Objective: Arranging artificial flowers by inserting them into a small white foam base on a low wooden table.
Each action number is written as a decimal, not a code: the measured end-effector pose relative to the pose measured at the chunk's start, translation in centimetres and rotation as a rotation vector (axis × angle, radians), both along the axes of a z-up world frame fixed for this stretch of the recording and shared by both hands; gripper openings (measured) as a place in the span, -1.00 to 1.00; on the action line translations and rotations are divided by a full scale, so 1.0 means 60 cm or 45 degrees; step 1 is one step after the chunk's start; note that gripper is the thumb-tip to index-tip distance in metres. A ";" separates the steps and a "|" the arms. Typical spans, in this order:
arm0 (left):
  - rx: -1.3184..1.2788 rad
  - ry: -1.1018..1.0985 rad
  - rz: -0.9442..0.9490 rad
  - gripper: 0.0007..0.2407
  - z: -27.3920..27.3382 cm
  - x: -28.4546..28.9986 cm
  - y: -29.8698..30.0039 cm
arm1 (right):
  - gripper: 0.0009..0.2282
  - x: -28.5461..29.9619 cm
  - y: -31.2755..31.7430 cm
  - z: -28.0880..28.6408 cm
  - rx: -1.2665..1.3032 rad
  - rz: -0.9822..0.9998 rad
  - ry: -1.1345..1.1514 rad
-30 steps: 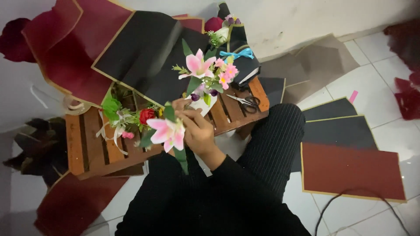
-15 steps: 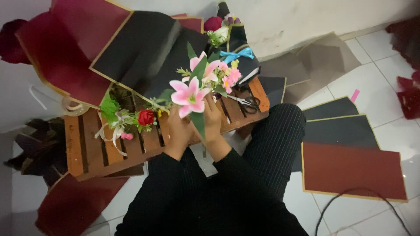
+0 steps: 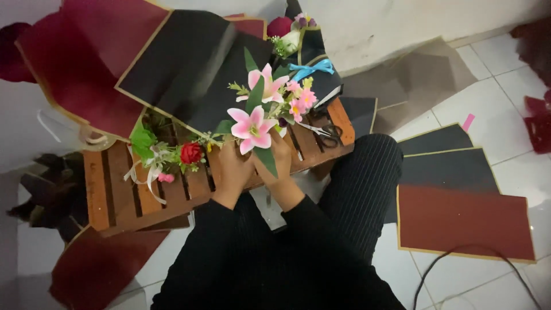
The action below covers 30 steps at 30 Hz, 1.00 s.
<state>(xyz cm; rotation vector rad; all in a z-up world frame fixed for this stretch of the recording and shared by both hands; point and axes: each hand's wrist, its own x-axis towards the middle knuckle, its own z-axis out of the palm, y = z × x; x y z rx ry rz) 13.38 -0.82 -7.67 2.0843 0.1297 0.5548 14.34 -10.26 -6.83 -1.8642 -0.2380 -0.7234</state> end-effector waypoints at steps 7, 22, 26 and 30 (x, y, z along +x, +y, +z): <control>0.004 -0.106 -0.076 -0.87 0.060 -0.007 -0.015 | -0.56 0.044 -0.027 -0.023 0.096 0.330 0.825; 0.056 -0.179 -0.094 -0.63 0.057 -0.014 -0.025 | -0.83 0.022 -0.027 0.072 -0.404 -0.032 -0.463; 0.085 -0.159 -0.105 -0.66 0.050 -0.009 -0.029 | -0.56 0.016 -0.002 0.083 -0.192 0.277 -0.568; 0.118 -0.148 -0.115 -0.68 0.041 0.003 -0.027 | -0.80 -0.016 0.004 0.134 -0.555 0.413 -0.398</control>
